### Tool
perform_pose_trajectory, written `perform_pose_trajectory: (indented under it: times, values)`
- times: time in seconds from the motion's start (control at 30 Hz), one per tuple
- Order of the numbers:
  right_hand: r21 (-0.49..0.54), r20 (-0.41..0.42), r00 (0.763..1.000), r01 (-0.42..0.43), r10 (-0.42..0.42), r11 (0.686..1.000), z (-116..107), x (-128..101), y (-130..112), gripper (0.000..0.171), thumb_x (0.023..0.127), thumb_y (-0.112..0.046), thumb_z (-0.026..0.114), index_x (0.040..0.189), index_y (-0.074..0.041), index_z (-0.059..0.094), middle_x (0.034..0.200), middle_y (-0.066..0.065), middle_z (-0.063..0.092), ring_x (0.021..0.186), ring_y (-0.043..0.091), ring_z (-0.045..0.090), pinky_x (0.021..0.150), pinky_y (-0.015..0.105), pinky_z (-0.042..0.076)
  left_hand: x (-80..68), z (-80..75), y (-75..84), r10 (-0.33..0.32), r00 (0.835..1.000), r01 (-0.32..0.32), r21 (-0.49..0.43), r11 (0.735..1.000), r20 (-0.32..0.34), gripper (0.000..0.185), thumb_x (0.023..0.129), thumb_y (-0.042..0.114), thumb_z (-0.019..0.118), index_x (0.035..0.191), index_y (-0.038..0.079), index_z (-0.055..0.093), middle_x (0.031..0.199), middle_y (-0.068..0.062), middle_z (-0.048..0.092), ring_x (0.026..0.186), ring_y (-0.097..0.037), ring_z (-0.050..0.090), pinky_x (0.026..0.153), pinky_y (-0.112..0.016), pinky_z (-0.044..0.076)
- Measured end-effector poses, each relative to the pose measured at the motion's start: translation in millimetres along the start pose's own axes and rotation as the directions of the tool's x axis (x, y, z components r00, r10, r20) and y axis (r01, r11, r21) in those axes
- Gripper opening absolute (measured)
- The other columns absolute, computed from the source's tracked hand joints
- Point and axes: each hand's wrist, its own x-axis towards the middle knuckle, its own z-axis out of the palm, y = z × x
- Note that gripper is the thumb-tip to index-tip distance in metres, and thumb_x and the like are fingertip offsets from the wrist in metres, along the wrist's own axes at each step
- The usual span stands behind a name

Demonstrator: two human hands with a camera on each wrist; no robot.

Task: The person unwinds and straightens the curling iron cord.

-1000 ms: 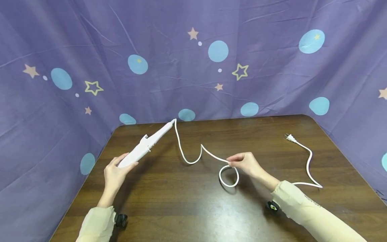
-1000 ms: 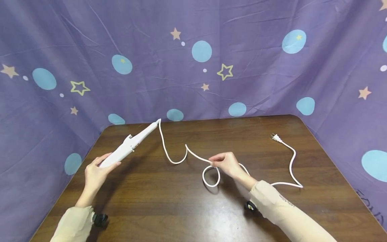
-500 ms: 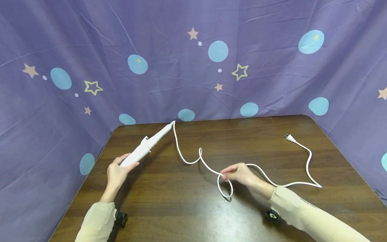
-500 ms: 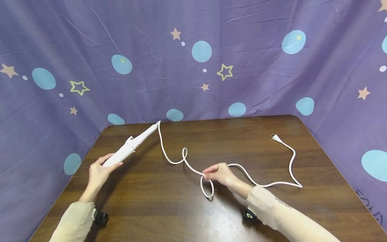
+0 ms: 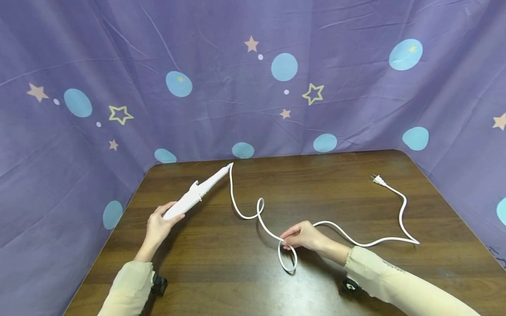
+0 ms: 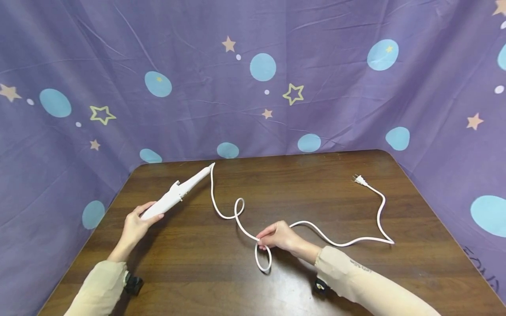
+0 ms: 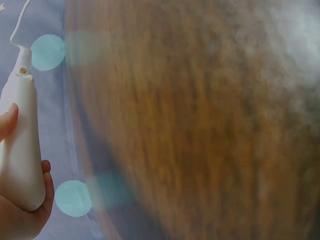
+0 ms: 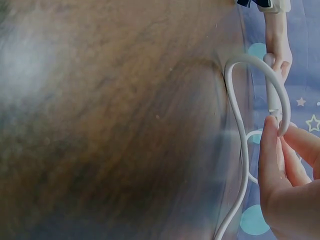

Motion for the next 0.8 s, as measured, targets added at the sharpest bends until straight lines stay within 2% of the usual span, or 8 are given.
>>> perform_pose_trajectory:
  times: [0.17, 0.4, 0.53, 0.8]
  values:
    - [0.003, -0.018, 1.0, -0.015, 0.015, 1.0, 0, 1, 0, 0.026, 0.076, 0.005, 0.06, 0.095, 0.022, 0.056, 0.079, 0.029, 0.062, 0.063, 0.013, 0.062, 0.063, 0.028, 0.05, 1.5, 2.3, -4.1, 0.024, 0.996, -0.023, -0.004, 1.0, 0.081, 0.048, 0.07, 0.005, 0.072, 0.114, -0.003, 0.055, 0.103, -0.025, 0.055, 0.092, -0.034, 0.05, 0.076, -0.04, 0.033]
    - [-0.017, -0.025, 1.0, 0.002, -0.003, 1.0, -4, 2, 1, 0.027, 0.077, 0.002, 0.061, 0.096, 0.021, 0.056, 0.08, 0.028, 0.063, 0.066, 0.014, 0.062, 0.064, 0.03, 0.05, 3.6, 5.7, -10.7, 0.061, 0.98, -0.059, -0.014, 0.998, 0.189, 0.046, 0.073, 0.001, 0.068, 0.116, -0.006, 0.051, 0.105, -0.026, 0.052, 0.092, -0.034, 0.048, 0.076, -0.04, 0.034]
    - [-0.032, -0.005, 1.0, 0.024, -0.024, 0.999, -5, 3, 1, 0.026, 0.078, 0.001, 0.06, 0.096, 0.02, 0.057, 0.08, 0.027, 0.063, 0.067, 0.013, 0.062, 0.065, 0.028, 0.05, 4.3, 8.0, -12.2, 0.087, 0.975, -0.08, -0.04, 0.996, 0.204, 0.045, 0.074, -0.001, 0.067, 0.115, -0.008, 0.051, 0.105, -0.027, 0.052, 0.093, -0.034, 0.047, 0.078, -0.038, 0.034]
    - [-0.009, 0.121, 0.989, 0.085, -0.084, 0.996, 3, 5, -3, 0.029, 0.082, -0.003, 0.058, 0.1, 0.019, 0.056, 0.088, 0.028, 0.062, 0.077, 0.014, 0.063, 0.071, 0.029, 0.049, 3.6, 9.1, -15.8, 0.105, 0.977, -0.101, -0.027, 0.994, 0.185, 0.043, 0.072, -0.002, 0.067, 0.112, -0.008, 0.052, 0.103, -0.027, 0.052, 0.091, -0.034, 0.048, 0.077, -0.038, 0.034]
